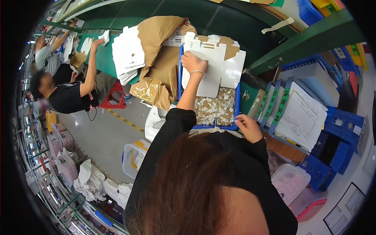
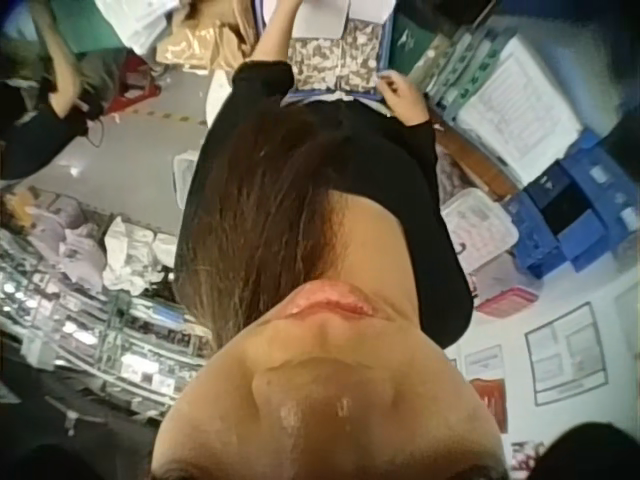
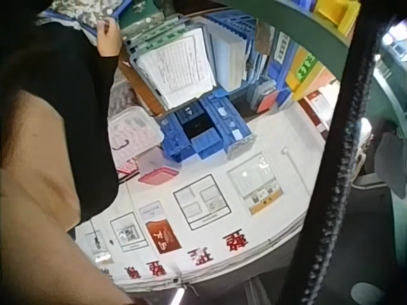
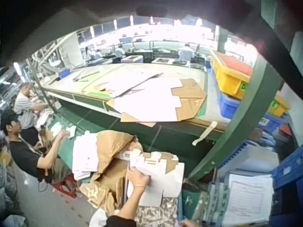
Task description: Organizing cardboard components, inspecting small metal parts in a tray, and recording data on a clipboard in a factory setting.
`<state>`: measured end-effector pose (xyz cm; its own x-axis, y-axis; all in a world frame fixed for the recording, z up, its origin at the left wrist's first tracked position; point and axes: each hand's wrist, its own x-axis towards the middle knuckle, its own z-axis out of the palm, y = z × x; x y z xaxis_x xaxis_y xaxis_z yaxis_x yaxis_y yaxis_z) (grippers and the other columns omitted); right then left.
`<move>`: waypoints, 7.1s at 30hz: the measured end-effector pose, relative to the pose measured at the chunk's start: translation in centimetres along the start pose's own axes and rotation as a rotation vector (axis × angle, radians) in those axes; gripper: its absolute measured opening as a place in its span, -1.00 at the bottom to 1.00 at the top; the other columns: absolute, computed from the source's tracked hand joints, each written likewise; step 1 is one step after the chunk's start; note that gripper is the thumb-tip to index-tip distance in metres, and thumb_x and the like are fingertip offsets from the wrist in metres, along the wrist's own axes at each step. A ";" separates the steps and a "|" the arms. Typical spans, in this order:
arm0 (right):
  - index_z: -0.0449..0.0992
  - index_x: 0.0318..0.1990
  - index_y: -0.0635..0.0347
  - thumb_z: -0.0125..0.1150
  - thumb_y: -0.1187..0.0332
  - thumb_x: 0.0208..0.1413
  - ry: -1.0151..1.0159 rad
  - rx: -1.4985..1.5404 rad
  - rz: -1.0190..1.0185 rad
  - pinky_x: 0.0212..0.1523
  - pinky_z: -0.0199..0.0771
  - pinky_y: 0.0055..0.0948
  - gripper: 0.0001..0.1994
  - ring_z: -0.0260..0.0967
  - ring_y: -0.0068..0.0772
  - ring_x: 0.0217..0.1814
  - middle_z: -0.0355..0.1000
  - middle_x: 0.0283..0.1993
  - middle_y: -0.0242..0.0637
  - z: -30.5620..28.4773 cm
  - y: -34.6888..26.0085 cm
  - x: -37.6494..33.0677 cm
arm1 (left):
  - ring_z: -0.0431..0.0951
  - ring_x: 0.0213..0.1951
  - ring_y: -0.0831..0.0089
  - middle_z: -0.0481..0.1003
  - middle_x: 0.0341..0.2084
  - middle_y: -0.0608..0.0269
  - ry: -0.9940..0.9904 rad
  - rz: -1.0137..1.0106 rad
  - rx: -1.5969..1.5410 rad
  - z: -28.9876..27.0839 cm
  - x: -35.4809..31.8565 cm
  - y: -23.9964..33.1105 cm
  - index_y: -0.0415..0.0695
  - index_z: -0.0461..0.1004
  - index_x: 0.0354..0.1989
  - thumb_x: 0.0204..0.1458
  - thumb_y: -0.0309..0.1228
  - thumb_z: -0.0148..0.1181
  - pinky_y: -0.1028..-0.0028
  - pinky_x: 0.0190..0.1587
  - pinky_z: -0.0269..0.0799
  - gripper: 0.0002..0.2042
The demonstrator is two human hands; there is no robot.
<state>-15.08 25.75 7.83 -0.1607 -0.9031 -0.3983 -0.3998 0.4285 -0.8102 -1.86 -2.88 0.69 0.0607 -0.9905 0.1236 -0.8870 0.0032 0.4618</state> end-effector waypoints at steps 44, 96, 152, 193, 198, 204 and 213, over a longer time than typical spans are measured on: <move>0.22 0.00 0.35 0.35 0.39 -0.23 0.552 0.022 -0.383 -0.18 0.32 -0.55 -0.41 0.30 -0.39 -0.20 0.32 -0.13 -0.15 -0.6 -2.3 12.6 | 0.30 -0.22 0.29 0.19 -0.15 0.07 0.134 0.335 -1.006 -10.8 -6.8 -4.1 -0.20 0.11 -0.12 -0.32 -0.49 0.30 0.44 -0.05 0.20 -0.44; 0.30 -0.51 0.13 0.11 0.38 -0.17 -0.067 -0.779 -0.986 -0.48 0.32 -0.45 -0.89 0.30 -0.33 -0.45 0.27 -0.35 -0.29 8.0 6.8 6.4 | 0.47 -0.36 0.30 0.40 -0.33 -0.02 -0.050 -0.485 -1.051 -5.1 -16.9 -14.1 -0.31 0.18 -0.15 -0.31 -0.54 0.34 0.49 -0.31 0.46 -0.47; 0.31 -0.65 0.23 0.07 0.58 -0.19 0.179 0.061 -0.764 -0.65 0.12 -0.52 -0.88 0.10 -0.39 -0.71 0.27 -0.68 -0.33 11.5 0.2 9.0 | 0.49 -0.41 0.06 0.43 -0.43 -0.12 -0.078 -0.183 -0.639 -0.6 -15.6 -11.4 -0.30 0.19 -0.25 -0.29 -0.31 0.31 0.30 -0.31 0.40 -0.50; 0.27 -0.66 0.20 0.04 0.62 -0.19 0.128 -0.107 -0.824 -0.68 0.11 -0.54 -0.85 0.09 -0.39 -0.73 0.22 -0.69 -0.33 9.8 2.9 6.1 | 0.50 -0.42 0.12 0.45 -0.43 -0.08 -0.178 -0.296 -0.648 -0.1 -15.2 -11.3 -0.29 0.23 -0.20 -0.33 -0.36 0.34 0.35 -0.32 0.44 -0.49; 0.26 -0.68 0.21 0.05 0.61 -0.17 0.155 -0.064 -0.664 -0.67 0.16 -0.59 -0.83 0.16 -0.45 -0.73 0.31 -0.68 -0.33 9.6 3.3 5.8 | 0.50 -0.43 0.12 0.44 -0.43 -0.07 -0.116 -0.206 -0.623 -0.8 -15.7 -10.7 -0.29 0.23 -0.22 -0.33 -0.36 0.33 0.36 -0.32 0.45 -0.49; 0.27 -0.71 0.23 0.07 0.59 -0.14 0.299 0.629 -0.161 -0.66 0.21 -0.63 -0.81 0.21 -0.53 -0.71 0.38 -0.67 -0.31 8.9 3.1 4.6 | 0.51 -0.42 0.15 0.44 -0.41 -0.08 -0.159 -0.272 -0.647 -0.2 -14.7 -11.3 -0.31 0.23 -0.22 -0.32 -0.36 0.33 0.39 -0.33 0.47 -0.49; 0.35 -0.68 0.27 0.12 0.59 -0.14 0.245 0.161 -0.527 -0.64 0.24 -0.65 -0.84 0.24 -0.55 -0.69 0.42 -0.64 -0.29 6.9 1.7 2.2 | 0.53 -0.41 0.24 0.45 -0.39 -0.09 -0.292 -0.383 -0.828 -0.9 -14.2 -11.2 -0.35 0.25 -0.20 -0.29 -0.39 0.33 0.44 -0.36 0.50 -0.51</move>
<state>-9.85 24.66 2.59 -0.1893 -0.9671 0.1698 -0.3435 -0.0968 -0.9342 7.62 11.24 -5.48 0.0639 -0.9392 -0.3374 -0.2187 -0.3430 0.9135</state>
